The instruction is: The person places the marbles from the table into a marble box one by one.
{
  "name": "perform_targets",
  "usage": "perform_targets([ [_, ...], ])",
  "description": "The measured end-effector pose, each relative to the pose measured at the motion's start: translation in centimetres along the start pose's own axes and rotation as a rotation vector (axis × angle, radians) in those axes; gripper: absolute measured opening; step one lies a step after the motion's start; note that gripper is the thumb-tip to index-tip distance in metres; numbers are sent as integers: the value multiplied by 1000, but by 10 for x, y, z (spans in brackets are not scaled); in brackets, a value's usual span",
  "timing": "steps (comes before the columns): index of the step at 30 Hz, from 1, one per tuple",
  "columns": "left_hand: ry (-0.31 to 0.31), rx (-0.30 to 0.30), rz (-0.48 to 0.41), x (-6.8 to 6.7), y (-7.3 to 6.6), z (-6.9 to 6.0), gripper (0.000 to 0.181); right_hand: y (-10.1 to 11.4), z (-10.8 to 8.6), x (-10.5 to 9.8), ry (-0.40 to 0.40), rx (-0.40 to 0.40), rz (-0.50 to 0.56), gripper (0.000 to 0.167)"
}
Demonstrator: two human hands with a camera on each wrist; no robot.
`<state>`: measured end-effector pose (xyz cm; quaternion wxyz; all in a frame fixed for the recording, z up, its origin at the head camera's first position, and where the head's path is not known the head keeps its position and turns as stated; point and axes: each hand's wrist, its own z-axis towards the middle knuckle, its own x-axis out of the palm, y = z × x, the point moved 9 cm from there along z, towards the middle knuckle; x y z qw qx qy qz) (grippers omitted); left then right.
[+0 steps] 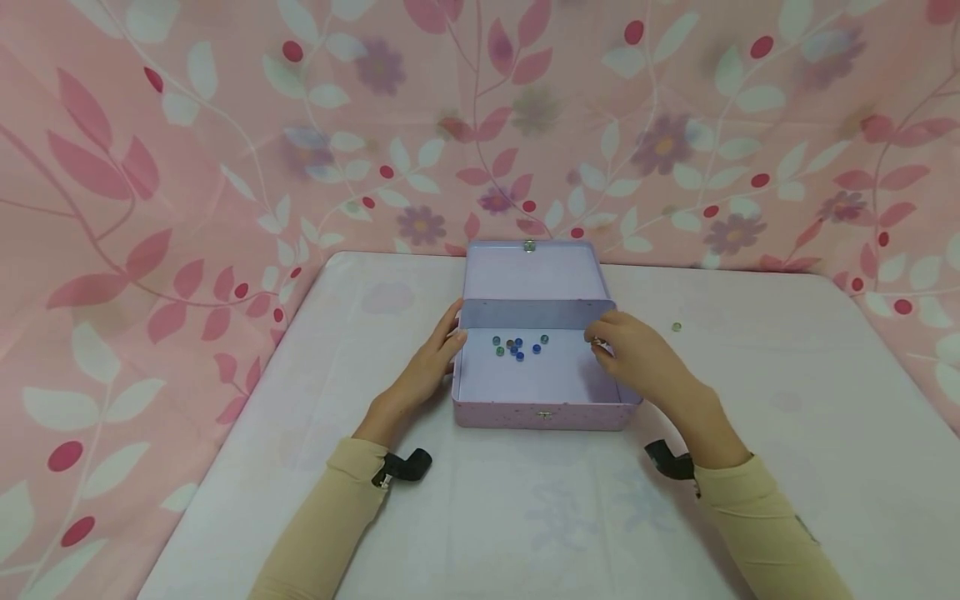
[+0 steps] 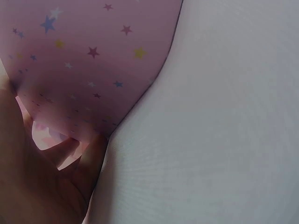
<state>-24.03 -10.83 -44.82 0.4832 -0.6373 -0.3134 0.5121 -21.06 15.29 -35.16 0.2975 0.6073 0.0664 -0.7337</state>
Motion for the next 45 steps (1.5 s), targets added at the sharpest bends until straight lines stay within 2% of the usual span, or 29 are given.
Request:
perform_targets([
  [7, 14, 3, 0, 1, -1, 0, 60, 0, 2, 18, 68, 19, -23, 12],
  [18, 6, 0, 4, -1, -1, -1, 56, 1, 5, 31, 96, 1, -65, 14],
  [33, -4, 11, 3, -1, 3, -2, 57, 4, 5, 32, 96, -15, -89, 13],
  [41, 7, 12, -32, 0, 0, -2, 61, 0, 6, 27, 93, 11, -8, 15],
  [45, 8, 10, -23, 0, -1, -1, 58, -3, 5, 18, 56, 6, 10, 16],
])
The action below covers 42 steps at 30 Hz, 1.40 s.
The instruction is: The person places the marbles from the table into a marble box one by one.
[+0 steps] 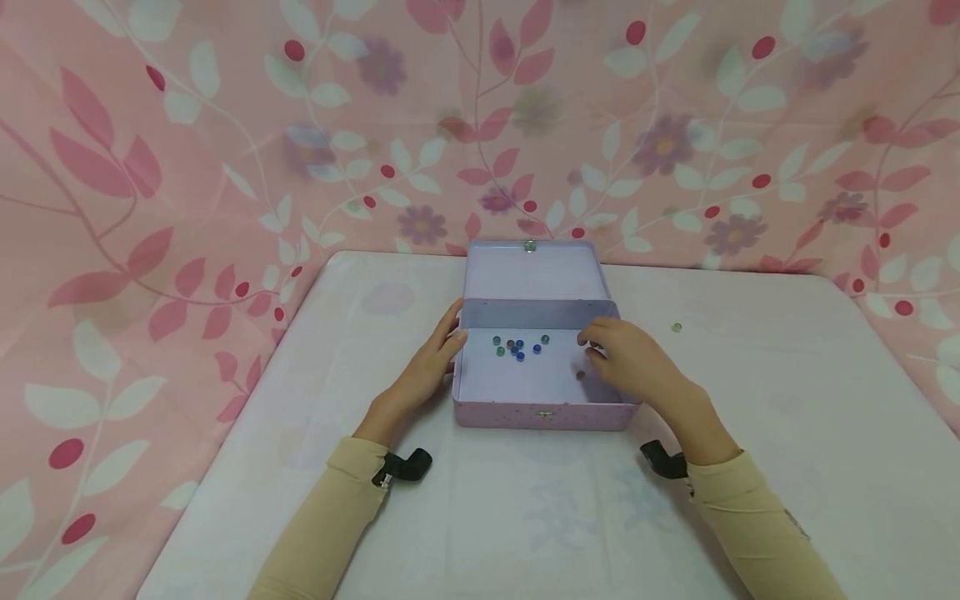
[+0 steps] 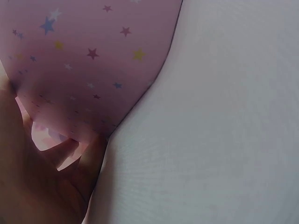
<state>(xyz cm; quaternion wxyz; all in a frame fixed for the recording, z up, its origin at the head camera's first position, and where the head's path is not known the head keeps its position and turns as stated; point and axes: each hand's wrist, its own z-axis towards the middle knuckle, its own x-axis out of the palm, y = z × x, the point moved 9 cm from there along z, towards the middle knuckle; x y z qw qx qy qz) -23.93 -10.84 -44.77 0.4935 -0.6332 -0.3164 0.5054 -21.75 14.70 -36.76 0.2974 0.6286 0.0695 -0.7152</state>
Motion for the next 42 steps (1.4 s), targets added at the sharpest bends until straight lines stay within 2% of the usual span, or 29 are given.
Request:
perform_targets([
  [5, 1, -7, 19, 0, 0, 0, 59, -8, -3, -19, -96, -20, 10, 15],
  [11, 1, -4, 21, 0, 0, 0, 60, -25, -8, -43, -198, 14, 40, 18],
  [20, 15, -12, 6, 0, 1, 0, 58, -51, -13, -58, -260, 46, 62, 21],
  [23, 31, -25, 2, 1, -3, -2, 58, -61, -13, -57, -259, 67, 73, 21],
  [30, 57, -31, 7, 0, -26, -13, 60, -89, -13, -51, -226, 142, 73, 23],
  [35, 56, -38, 2, 0, -29, -14, 56, -110, -15, -47, -180, 200, 89, 24],
  [42, 58, -39, -1, 2, -28, -12, 59, -132, -19, -40, -153, 221, 67, 25],
])
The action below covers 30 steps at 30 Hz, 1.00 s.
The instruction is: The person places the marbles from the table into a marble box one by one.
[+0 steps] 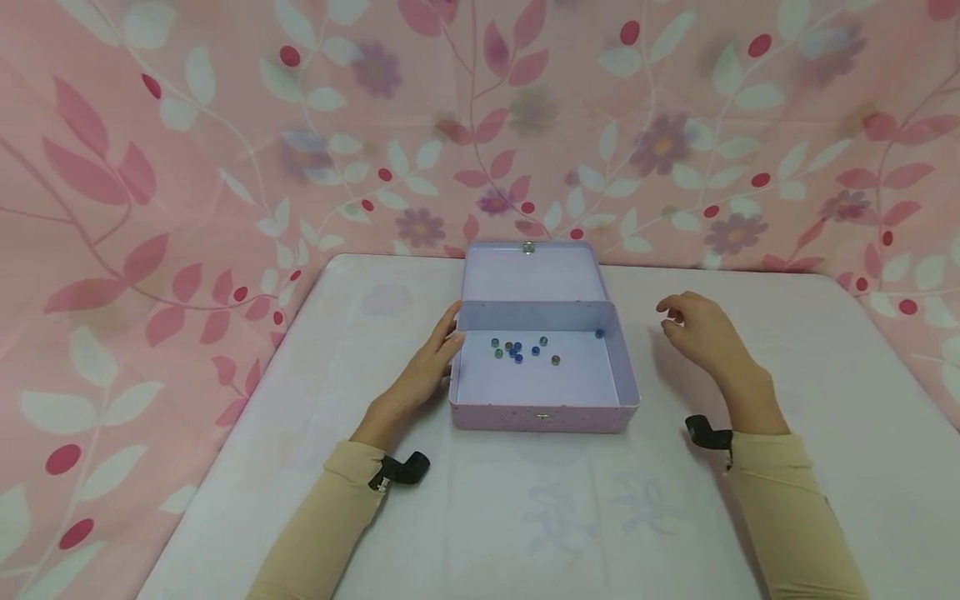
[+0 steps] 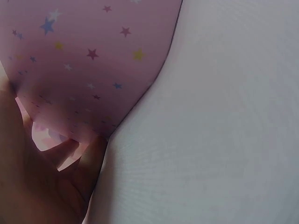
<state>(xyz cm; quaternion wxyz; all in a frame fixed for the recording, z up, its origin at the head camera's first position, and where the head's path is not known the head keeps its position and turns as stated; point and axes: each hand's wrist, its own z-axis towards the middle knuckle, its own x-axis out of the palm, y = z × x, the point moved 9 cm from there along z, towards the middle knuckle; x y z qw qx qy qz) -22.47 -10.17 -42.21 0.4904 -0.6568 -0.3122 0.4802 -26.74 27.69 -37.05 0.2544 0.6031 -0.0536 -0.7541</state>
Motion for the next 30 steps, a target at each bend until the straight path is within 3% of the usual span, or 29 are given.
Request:
perform_targets([
  [7, 1, -9, 10, 0, 0, -1, 58, -27, -3, 2, 49, 79, -68, 30],
  [17, -2, -15, 17, -1, 0, -1, 57, -56, -4, 12, 121, 121, -37, 33],
  [30, -2, -10, 11, -1, 0, 0, 60, -57, -5, 27, 197, 109, -32, 34],
])
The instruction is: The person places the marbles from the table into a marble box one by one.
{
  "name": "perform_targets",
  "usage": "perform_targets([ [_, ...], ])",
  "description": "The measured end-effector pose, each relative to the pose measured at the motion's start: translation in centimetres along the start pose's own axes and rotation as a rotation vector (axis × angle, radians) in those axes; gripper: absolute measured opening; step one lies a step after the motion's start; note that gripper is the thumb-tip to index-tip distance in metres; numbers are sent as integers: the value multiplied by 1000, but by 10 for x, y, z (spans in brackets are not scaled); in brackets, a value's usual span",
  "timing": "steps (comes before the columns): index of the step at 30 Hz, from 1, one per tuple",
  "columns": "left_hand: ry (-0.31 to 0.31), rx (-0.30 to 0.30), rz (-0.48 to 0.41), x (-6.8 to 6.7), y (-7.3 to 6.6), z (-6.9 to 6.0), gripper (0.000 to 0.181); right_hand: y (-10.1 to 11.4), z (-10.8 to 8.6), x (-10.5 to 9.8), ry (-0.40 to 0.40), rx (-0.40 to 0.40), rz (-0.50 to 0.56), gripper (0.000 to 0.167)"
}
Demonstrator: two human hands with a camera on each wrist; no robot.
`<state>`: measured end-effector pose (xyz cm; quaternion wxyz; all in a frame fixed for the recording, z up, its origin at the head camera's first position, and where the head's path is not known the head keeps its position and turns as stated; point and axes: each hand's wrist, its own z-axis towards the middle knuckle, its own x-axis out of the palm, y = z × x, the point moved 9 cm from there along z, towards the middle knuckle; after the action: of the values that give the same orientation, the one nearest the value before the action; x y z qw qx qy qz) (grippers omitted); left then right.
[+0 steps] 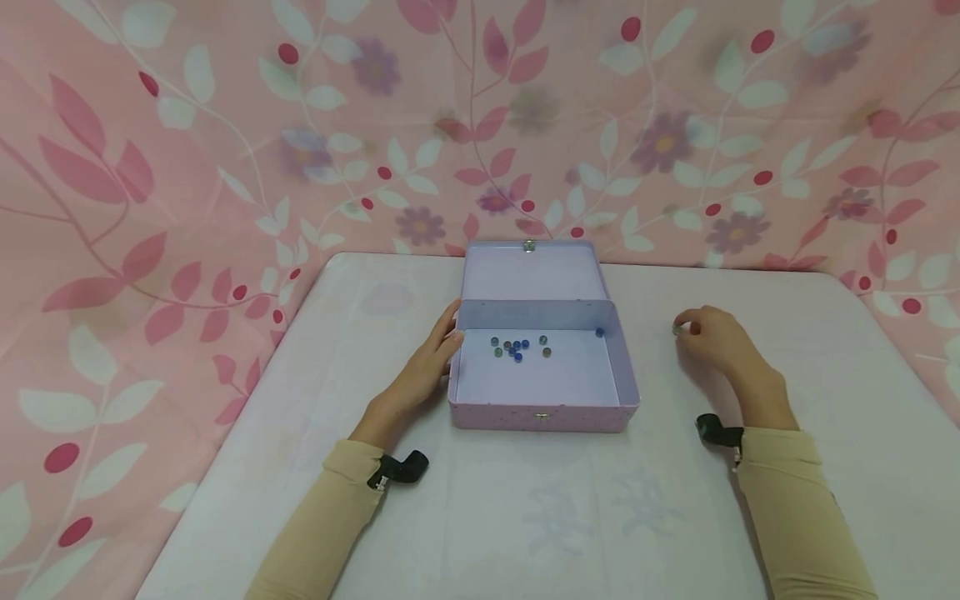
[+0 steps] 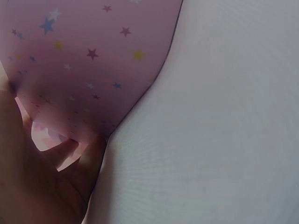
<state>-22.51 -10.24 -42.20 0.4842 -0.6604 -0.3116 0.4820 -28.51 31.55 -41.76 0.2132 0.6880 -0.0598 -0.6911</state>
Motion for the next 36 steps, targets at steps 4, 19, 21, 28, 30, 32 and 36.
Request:
perform_targets([
  [4, -1, 2, -9, 0, 0, 0, 59, 6, 0, 1, 14, -4, 6, 29],
  [19, 4, 3, -18, 0, 1, 0, 63, 7, -2, 3, 37, 48, -34, 22],
  [21, 4, 2, -16, 0, 1, 0, 62, 8, -2, 1, 38, 46, -36, 22],
  [28, 0, -6, -15, 0, 3, 0, 60, 16, -5, -9, 3, 36, -7, 23],
  [30, -3, -6, -12, 0, 3, 0, 60, 20, -5, -13, -14, 26, 2, 24],
  [32, -5, -5, -9, 0, 2, 0, 60, 24, -5, -17, -30, 13, 13, 24],
  [36, -3, -11, -10, 0, 3, 0, 56, 30, -5, -22, -52, -3, 32, 23],
])
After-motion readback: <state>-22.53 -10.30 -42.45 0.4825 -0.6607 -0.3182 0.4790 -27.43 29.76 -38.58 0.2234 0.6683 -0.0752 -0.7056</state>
